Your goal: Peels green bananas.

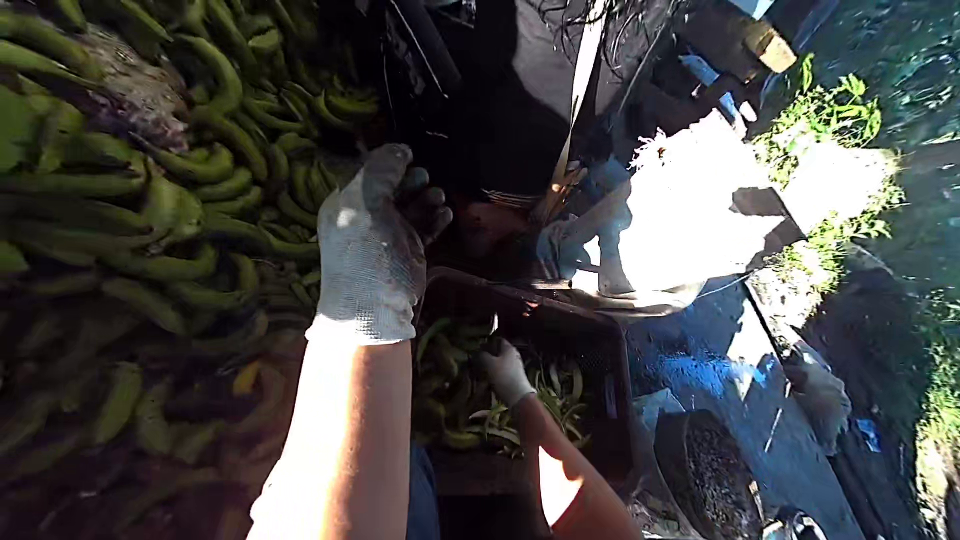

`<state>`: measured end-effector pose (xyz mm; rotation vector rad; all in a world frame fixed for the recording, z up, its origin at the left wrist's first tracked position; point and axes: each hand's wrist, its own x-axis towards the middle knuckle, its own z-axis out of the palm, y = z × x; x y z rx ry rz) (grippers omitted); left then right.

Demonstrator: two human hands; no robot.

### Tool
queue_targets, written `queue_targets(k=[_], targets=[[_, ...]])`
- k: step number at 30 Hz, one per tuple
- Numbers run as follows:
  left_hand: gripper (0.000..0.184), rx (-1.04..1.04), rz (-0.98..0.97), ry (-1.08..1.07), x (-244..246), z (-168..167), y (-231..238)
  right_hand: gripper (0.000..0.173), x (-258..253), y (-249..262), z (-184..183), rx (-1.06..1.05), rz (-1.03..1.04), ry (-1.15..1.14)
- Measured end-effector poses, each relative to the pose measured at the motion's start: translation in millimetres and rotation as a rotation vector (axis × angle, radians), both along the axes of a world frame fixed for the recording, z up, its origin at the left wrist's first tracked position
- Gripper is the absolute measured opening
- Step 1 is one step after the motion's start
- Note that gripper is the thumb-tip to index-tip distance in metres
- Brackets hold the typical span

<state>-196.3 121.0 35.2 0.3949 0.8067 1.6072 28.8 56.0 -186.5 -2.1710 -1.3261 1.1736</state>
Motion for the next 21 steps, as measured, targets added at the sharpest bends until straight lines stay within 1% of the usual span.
queue_targets(k=[1,3,5,7,8,10,11,13,15,17,19,21], targets=[[0.022,0.003,-0.014,-0.008,1.8,0.2,1.5,0.051,-14.3,2.4,-26.0,-0.079,0.030,-0.019],[0.024,0.006,-0.035,0.005,4.9,-0.2,1.7,0.058,-41.2,-1.0,-55.5,-0.174,0.126,-0.114],[0.028,0.018,-0.069,0.056,5.5,-1.8,1.5,0.063,-58.9,-5.8,-64.9,-0.201,0.158,-0.222],[0.030,0.027,-0.084,0.099,6.1,-2.3,1.4,0.063,-60.7,-6.9,-62.0,-0.198,0.119,-0.204],[0.030,0.033,-0.095,0.116,6.9,-2.1,0.8,0.061,-55.7,-7.7,-52.9,-0.192,0.088,-0.155],[0.029,0.033,-0.128,0.154,10.9,0.7,-1.2,0.053,-32.7,-12.5,-31.1,-0.105,0.000,-0.043],[0.029,0.038,-0.161,0.184,13.6,1.6,-2.9,0.049,-15.1,-18.2,-15.0,-0.050,-0.037,0.039],[0.032,0.090,-0.233,0.295,21.5,-0.8,-11.2,0.040,25.2,-38.6,31.1,0.035,-0.116,0.233],[0.042,0.142,-0.308,0.466,34.1,-6.3,-25.2,0.036,63.9,-68.6,90.0,0.103,-0.198,0.401],[0.054,0.170,-0.381,0.627,52.8,-11.3,-36.0,0.036,97.9,-97.9,138.9,0.177,-0.284,0.578],[0.062,0.187,-0.507,0.690,82.7,-13.9,-49.3,0.033,125.3,-120.9,170.8,0.233,-0.363,0.816],[0.070,0.311,-0.715,0.636,119.6,-22.7,-64.4,0.034,141.0,-134.8,184.4,0.281,-0.395,1.068]])
